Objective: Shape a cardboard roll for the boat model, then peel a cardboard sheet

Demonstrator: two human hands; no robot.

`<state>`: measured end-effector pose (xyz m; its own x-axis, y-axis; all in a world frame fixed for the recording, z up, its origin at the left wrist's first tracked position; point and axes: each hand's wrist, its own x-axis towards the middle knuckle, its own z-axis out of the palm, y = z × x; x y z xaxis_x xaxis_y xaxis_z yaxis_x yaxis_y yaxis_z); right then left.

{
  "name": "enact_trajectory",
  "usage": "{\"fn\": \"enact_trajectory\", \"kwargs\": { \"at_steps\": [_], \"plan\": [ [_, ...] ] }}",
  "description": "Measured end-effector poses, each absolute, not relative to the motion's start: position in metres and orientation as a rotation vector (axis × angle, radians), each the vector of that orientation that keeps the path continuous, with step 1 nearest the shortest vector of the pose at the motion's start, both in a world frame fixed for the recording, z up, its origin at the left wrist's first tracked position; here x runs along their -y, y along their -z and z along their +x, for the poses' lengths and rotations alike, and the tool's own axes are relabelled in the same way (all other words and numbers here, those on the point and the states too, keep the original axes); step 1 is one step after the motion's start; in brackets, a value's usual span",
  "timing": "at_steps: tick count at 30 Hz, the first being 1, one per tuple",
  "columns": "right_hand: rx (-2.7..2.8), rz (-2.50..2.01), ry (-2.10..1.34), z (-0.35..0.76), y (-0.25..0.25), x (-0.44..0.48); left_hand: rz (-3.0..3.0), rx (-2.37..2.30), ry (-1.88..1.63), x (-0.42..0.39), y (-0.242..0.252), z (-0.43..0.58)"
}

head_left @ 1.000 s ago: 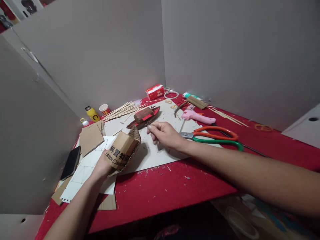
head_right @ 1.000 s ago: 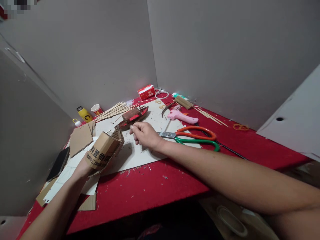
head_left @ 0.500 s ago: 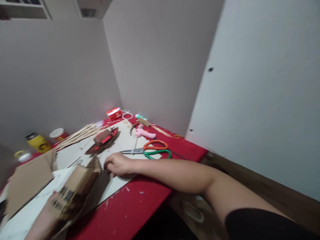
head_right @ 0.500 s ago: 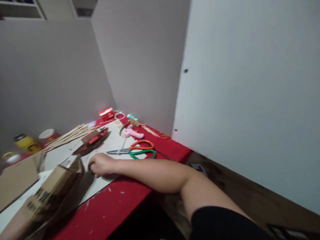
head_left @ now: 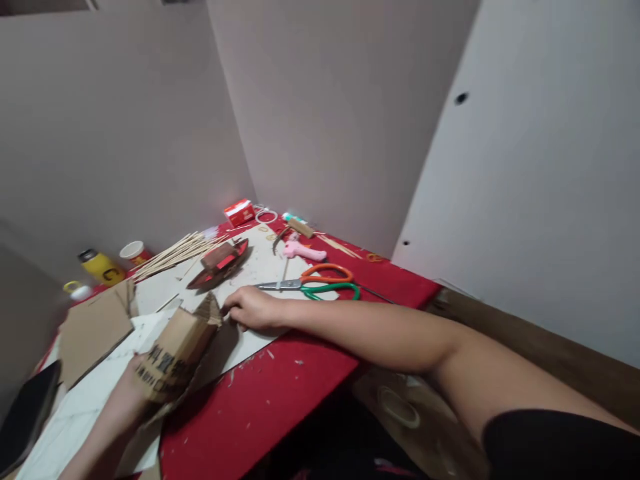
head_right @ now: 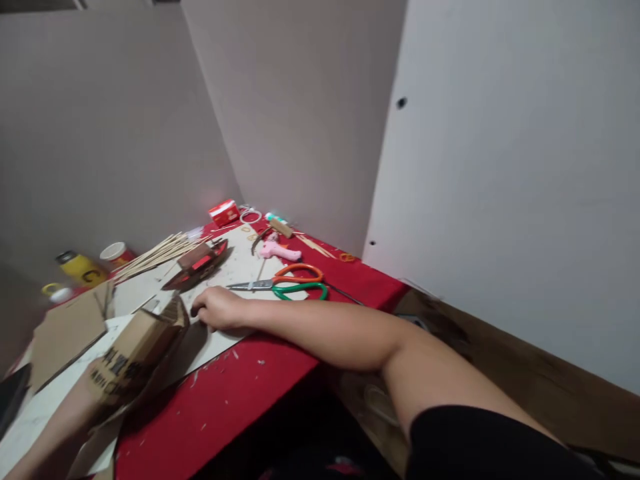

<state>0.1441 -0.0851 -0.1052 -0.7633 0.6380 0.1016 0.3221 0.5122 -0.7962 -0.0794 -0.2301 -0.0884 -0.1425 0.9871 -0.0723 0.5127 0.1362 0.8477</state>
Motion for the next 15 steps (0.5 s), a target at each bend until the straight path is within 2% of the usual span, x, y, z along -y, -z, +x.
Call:
{"fn": "enact_trajectory", "kwargs": {
  "at_steps": [4, 11, 15],
  "plan": [
    [2.391, -0.827, -1.072, 0.146, 0.105, 0.091, 1.401, -1.761, -0.869, 0.220, 0.095, -0.087],
    [2.344, -1.105, -0.660, 0.136, 0.104, 0.082, 1.358, -1.668, -0.888, 0.222, 0.092, -0.072],
    [2.381, -1.217, -0.546, 0.128, 0.108, 0.074, 1.348, -1.682, -0.918, 0.223, 0.090, -0.068]
  ]
}}
